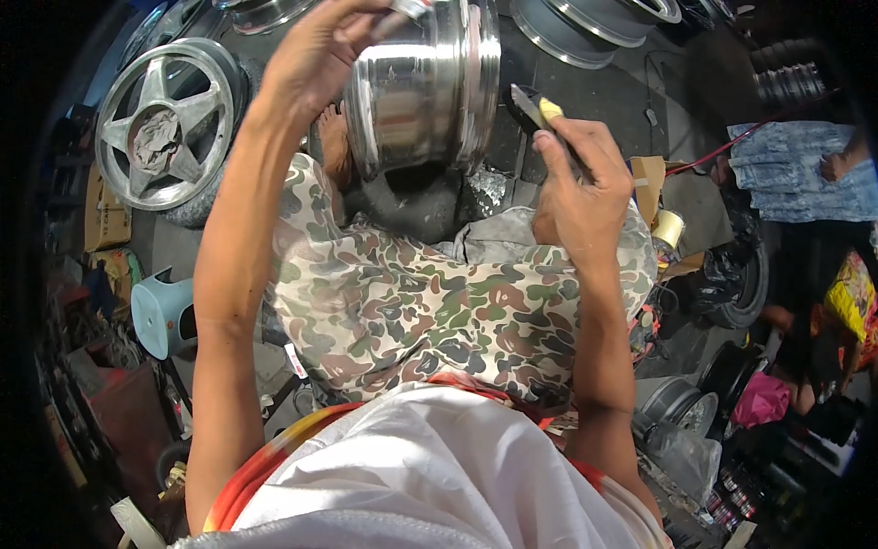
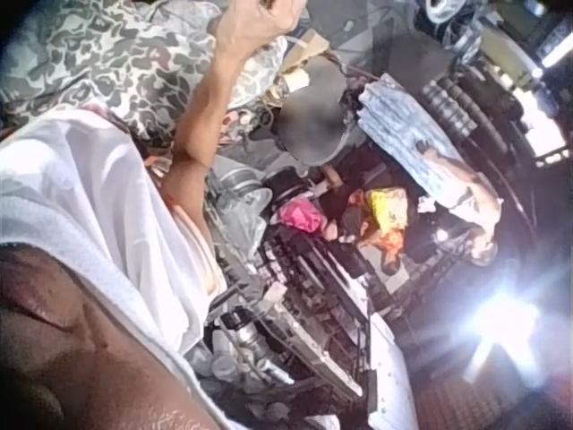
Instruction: Repairing a wheel rim by applying and smoothing putty.
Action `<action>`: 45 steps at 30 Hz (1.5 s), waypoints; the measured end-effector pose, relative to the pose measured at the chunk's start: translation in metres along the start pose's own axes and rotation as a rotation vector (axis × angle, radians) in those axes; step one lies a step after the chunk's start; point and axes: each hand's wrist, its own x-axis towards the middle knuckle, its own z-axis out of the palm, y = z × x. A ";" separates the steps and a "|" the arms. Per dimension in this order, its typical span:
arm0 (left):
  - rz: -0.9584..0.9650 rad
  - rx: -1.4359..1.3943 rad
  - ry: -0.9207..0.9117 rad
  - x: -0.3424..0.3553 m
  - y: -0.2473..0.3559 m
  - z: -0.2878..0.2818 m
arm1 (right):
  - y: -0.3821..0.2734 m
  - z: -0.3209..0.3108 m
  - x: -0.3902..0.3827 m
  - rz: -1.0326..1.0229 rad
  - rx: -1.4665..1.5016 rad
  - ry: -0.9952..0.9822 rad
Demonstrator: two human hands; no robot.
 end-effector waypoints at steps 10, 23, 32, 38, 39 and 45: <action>0.156 -0.005 0.256 0.004 0.024 -0.072 | 0.035 -0.022 -0.006 0.107 -0.019 0.090; -0.183 0.188 -0.176 0.006 -0.022 -0.016 | 0.026 -0.006 0.001 0.077 0.128 -0.016; -0.199 0.325 -0.276 -0.008 -0.028 -0.004 | 0.001 0.011 0.008 0.002 0.182 0.009; -0.212 0.369 -0.312 -0.013 -0.022 0.006 | -0.003 0.009 0.014 0.005 0.088 0.050; -0.207 0.382 -0.321 -0.015 -0.021 0.007 | -0.004 0.010 0.015 -0.018 0.060 0.052; -0.180 0.379 -0.346 -0.018 -0.020 0.011 | -0.006 0.011 0.015 -0.042 -0.025 0.024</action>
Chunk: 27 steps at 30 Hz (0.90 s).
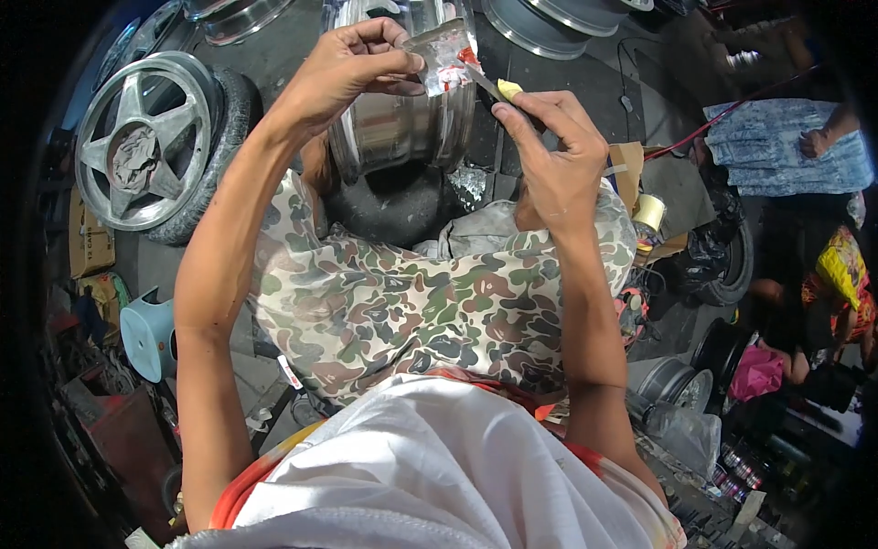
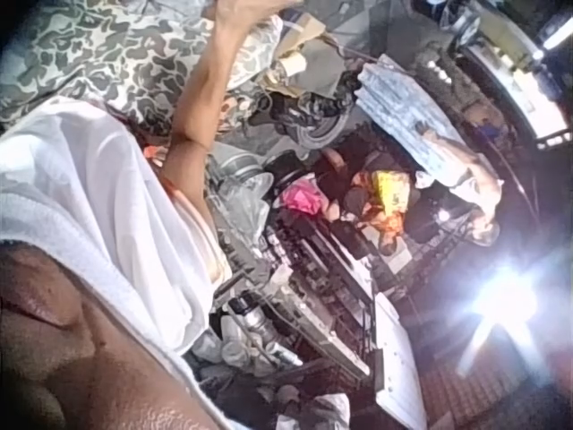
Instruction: Repairing a wheel rim by applying and smoothing putty.
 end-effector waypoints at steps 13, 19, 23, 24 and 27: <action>0.105 0.129 0.138 0.003 -0.002 0.013 | 0.004 0.001 -0.005 -0.020 0.036 -0.070; 0.132 0.103 0.145 0.004 -0.004 0.019 | -0.002 0.001 0.003 -0.049 0.020 -0.060; 0.114 0.061 0.128 0.007 -0.003 0.016 | 0.000 -0.003 0.001 0.022 0.044 -0.029; 0.111 0.057 0.120 0.007 -0.002 0.018 | -0.002 -0.003 0.003 0.021 0.040 -0.011; 0.117 0.042 0.119 0.006 -0.003 0.021 | -0.011 -0.003 0.004 0.031 -0.006 -0.053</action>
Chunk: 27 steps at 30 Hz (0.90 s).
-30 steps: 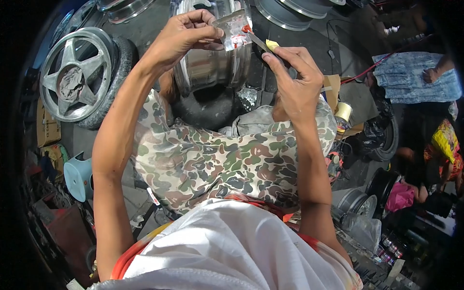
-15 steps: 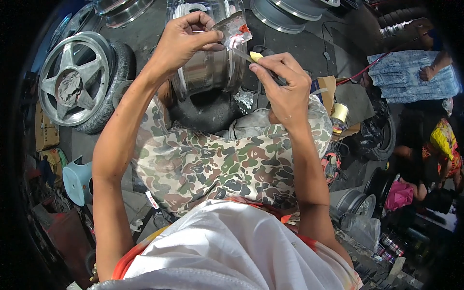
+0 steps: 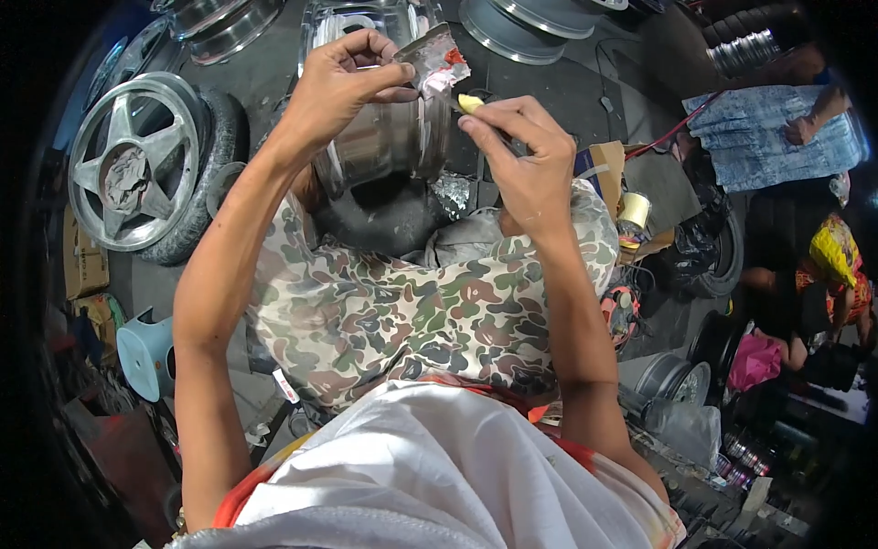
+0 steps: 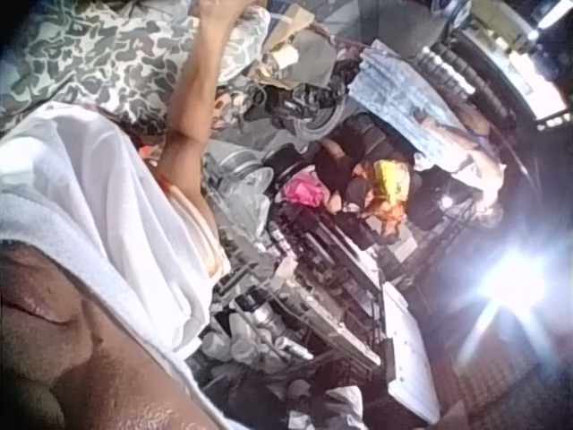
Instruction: Repairing a wheel rim by applying and smoothing putty.
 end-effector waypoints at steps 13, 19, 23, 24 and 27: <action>-0.067 -0.138 -0.066 0.002 0.006 0.000 | 0.015 -0.001 0.000 0.088 0.222 0.086; -0.087 -0.111 -0.055 -0.001 0.007 0.003 | 0.012 0.001 -0.001 0.101 0.214 0.026; -0.062 -0.078 -0.069 -0.001 0.007 0.005 | 0.021 0.003 -0.004 0.103 0.281 -0.034; -0.056 -0.077 -0.065 -0.001 0.006 0.005 | 0.020 0.003 -0.004 0.102 0.281 -0.033; -0.041 -0.070 -0.047 -0.001 0.005 0.007 | 0.020 0.002 -0.005 0.163 0.337 -0.074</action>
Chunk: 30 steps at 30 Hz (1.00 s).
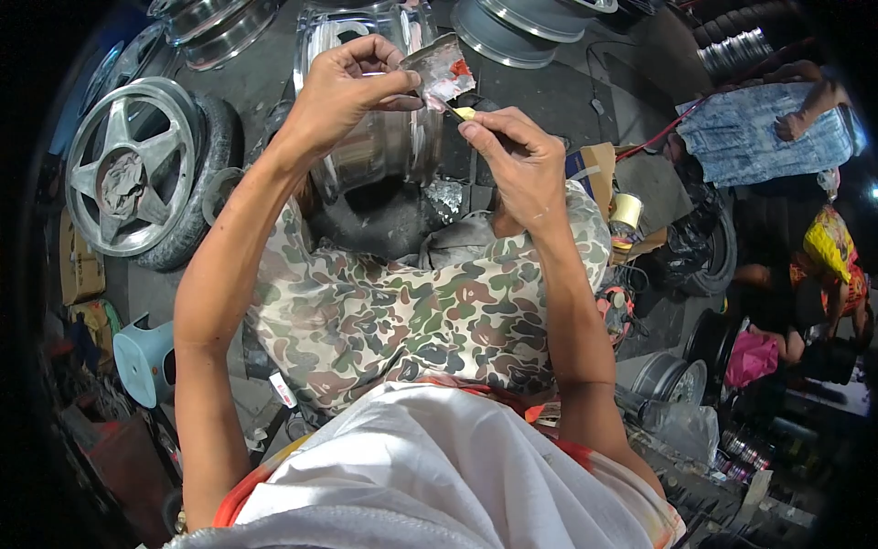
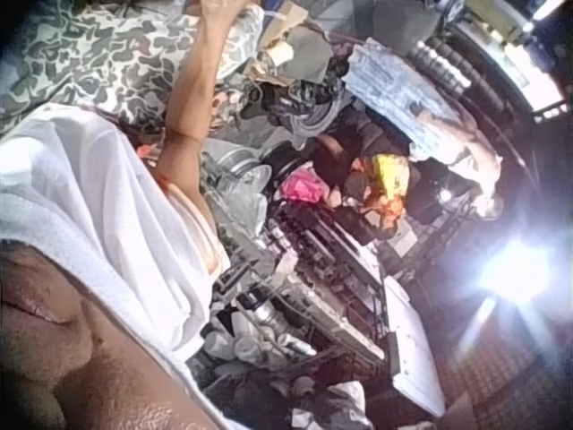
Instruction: Repairing a wheel rim by applying and smoothing putty.
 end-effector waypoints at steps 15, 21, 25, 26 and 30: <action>-0.269 -0.490 0.072 0.006 -0.008 0.016 | -0.006 0.002 0.003 -0.390 -0.367 0.249; -0.235 -0.413 0.113 0.006 -0.005 0.007 | -0.012 -0.008 -0.009 -0.361 -0.435 0.180; -0.168 -0.221 0.113 0.006 0.000 0.011 | -0.008 -0.014 -0.009 -0.355 -0.369 0.234; -0.128 -0.211 0.100 0.006 -0.001 0.014 | -0.008 -0.014 -0.007 -0.353 -0.373 0.237; -0.004 -0.117 0.118 0.005 -0.003 0.019 | -0.005 -0.005 -0.006 -0.244 -0.297 0.199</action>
